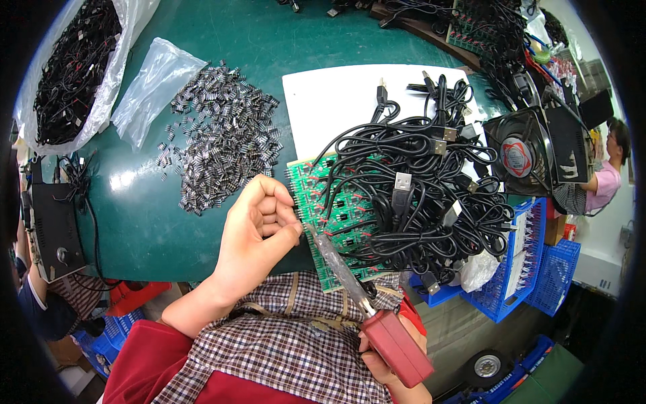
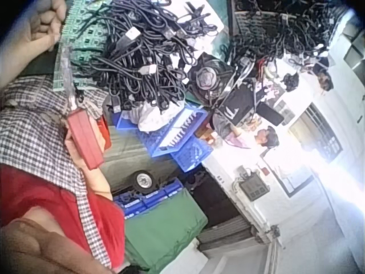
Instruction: The person solders small electronic components onto a circuit board using a soldering iron, replaces the finished board with a new one from the table, and solders more components onto the board.
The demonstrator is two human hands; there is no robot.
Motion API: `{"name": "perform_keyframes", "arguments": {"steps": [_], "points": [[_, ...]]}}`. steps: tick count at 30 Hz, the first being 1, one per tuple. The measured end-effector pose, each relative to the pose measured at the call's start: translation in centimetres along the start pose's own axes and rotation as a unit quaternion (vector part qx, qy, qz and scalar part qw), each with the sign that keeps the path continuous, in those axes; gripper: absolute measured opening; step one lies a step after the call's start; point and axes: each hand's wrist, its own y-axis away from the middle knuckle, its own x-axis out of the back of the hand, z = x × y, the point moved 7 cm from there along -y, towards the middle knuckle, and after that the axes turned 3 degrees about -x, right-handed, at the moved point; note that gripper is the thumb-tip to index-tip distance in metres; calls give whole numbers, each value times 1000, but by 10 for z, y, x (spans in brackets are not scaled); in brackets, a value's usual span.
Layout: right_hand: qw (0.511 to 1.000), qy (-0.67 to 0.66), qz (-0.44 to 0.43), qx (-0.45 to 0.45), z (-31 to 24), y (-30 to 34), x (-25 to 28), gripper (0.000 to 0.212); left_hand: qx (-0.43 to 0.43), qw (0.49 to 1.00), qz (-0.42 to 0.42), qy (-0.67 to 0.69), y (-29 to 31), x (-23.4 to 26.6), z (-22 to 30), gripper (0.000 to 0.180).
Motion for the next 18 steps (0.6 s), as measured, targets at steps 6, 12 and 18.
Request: {"name": "perform_keyframes", "arguments": {"steps": [6,12,18], "points": [[1000,18,-9,-5,10,4,2,35,-16,1000,2,-5,0,1,-1,27],[998,-27,21,-45,-6,-4,-2,37,-2,1000,3,1,-1,0,-1,27],[999,-12,11,-29,2,2,1,34,-9,1000,7,-7,0,1,0,26]]}}
